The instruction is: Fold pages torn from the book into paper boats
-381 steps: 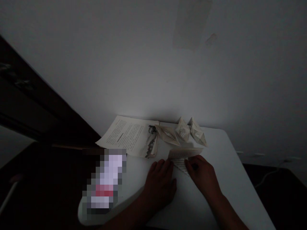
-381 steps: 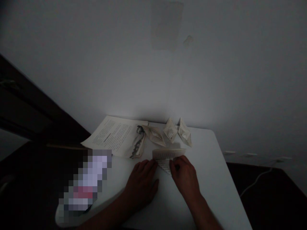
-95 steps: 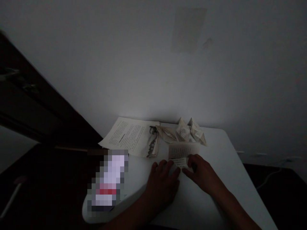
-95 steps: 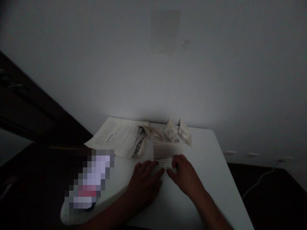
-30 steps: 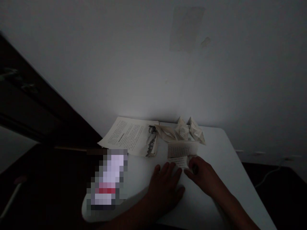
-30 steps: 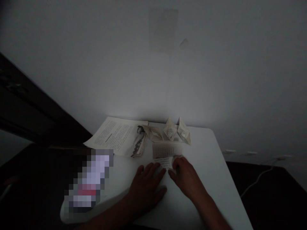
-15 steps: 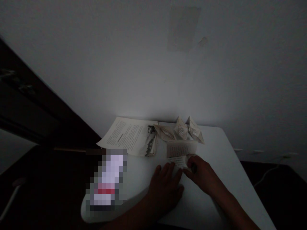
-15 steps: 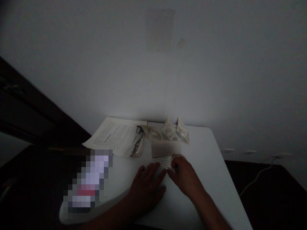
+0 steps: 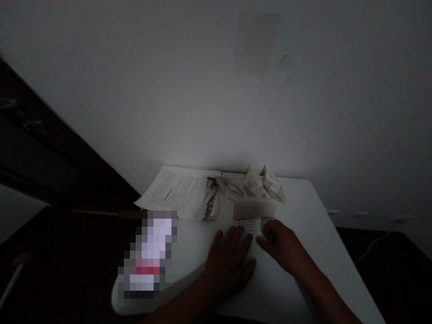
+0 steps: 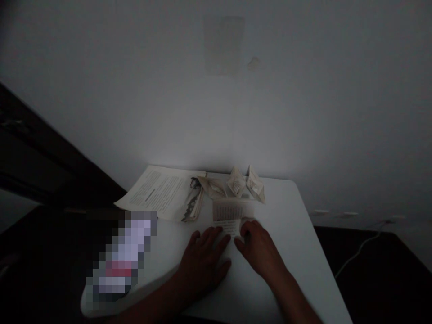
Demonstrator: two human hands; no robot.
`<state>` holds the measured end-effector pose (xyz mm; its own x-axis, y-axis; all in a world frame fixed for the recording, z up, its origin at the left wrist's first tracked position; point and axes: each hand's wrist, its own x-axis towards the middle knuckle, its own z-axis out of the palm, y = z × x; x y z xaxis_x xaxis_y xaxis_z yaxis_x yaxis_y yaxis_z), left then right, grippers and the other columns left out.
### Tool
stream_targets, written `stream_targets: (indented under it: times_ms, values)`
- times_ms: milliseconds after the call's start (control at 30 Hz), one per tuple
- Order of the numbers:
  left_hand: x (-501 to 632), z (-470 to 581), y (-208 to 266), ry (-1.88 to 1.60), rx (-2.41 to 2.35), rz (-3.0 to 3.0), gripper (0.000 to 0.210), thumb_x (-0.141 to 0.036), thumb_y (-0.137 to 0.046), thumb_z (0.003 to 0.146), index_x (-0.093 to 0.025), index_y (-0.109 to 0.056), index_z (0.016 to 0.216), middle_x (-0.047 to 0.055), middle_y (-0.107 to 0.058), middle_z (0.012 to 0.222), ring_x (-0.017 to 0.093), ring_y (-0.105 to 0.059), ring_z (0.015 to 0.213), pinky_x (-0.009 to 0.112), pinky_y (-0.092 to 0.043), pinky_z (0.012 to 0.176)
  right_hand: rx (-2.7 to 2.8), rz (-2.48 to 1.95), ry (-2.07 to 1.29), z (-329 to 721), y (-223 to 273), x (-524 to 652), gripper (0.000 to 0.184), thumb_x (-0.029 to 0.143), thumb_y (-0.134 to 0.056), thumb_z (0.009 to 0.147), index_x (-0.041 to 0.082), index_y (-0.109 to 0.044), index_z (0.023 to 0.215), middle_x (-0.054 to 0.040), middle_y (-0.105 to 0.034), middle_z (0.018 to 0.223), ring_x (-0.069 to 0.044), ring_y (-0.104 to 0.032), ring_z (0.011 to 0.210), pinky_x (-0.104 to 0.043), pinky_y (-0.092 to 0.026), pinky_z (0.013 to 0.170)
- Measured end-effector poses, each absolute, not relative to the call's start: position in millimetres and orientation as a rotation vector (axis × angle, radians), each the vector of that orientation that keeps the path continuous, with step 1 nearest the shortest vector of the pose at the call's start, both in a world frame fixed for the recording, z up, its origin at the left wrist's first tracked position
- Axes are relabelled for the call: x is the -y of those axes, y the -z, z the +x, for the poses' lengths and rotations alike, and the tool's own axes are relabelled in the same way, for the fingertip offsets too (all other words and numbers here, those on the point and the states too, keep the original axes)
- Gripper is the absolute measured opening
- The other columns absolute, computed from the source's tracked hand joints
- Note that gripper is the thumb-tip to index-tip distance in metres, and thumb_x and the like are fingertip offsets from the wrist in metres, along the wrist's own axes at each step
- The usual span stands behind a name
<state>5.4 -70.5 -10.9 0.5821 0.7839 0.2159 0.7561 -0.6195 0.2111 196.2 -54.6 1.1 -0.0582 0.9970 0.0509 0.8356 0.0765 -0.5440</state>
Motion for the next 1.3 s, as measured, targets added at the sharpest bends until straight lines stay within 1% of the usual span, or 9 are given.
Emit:
stream_targets:
  times_ms: [400, 600, 733, 1067, 1200, 1300]
  values:
    - [64.3, 2.7, 6.1, -0.413, -1.303, 2.692, 0.049, -0.048, -0.040, 0.087, -0.025, -0.044, 0.129, 0.009, -0.044, 0.136, 0.029, -0.041, 0.121, 0.051, -0.030, 0.096, 1.923, -1.831, -0.500, 192.5, 2.0, 51.5, 0.010, 0.025, -0.059, 0.069, 0.021, -0.050, 0.071, -0.0024, -0.057, 0.074, -0.017, -0.055, 0.064, -0.028, -0.040, 0.057]
    - [64.6, 3.8, 8.9, -0.414, -1.305, 2.705, 0.045, -0.048, -0.041, 0.087, -0.028, -0.046, 0.127, 0.008, -0.044, 0.136, 0.030, -0.043, 0.120, 0.053, -0.032, 0.094, 1.940, -1.836, -0.513, 192.4, 2.7, 51.3, 0.012, 0.026, -0.059, 0.070, 0.021, -0.048, 0.071, -0.0023, -0.056, 0.075, -0.017, -0.054, 0.068, -0.028, -0.041, 0.060]
    - [66.0, 5.1, 14.7, -0.470, -1.324, 2.731, 0.045, -0.046, -0.043, 0.086, -0.030, -0.045, 0.128, 0.009, -0.044, 0.136, 0.030, -0.043, 0.120, 0.053, -0.032, 0.094, 1.931, -1.825, -0.528, 192.4, 2.2, 50.9, 0.011, 0.027, -0.058, 0.071, 0.020, -0.049, 0.072, -0.0027, -0.056, 0.075, -0.017, -0.054, 0.067, -0.028, -0.041, 0.059]
    - [67.6, 6.4, 12.2, -0.481, -1.264, 2.716, 0.043, -0.041, -0.041, 0.088, -0.025, -0.045, 0.128, 0.006, -0.049, 0.133, 0.029, -0.044, 0.118, 0.051, -0.031, 0.095, 1.918, -1.839, -0.546, 193.2, 2.7, 50.9, 0.012, 0.026, -0.059, 0.070, 0.021, -0.048, 0.071, -0.0027, -0.056, 0.075, -0.017, -0.055, 0.066, -0.028, -0.041, 0.060]
    - [66.8, 6.9, 12.0, -0.468, -1.261, 2.691, 0.043, -0.040, -0.042, 0.088, -0.024, -0.045, 0.128, 0.007, -0.048, 0.133, 0.030, -0.043, 0.119, 0.052, -0.031, 0.096, 1.923, -1.854, -0.535, 192.4, 1.1, 50.6, 0.012, 0.025, -0.060, 0.070, 0.020, -0.049, 0.071, -0.0025, -0.056, 0.074, -0.017, -0.054, 0.065, -0.028, -0.041, 0.059]
    - [64.4, 7.1, 9.7, -0.450, -1.211, 2.668, 0.044, -0.038, -0.044, 0.087, -0.021, -0.046, 0.127, 0.009, -0.047, 0.133, 0.029, -0.039, 0.123, 0.050, -0.031, 0.098, 1.913, -1.839, -0.513, 192.3, 2.3, 50.2, 0.011, 0.026, -0.060, 0.069, 0.021, -0.051, 0.071, -0.0022, -0.057, 0.074, -0.017, -0.054, 0.064, -0.028, -0.041, 0.059]
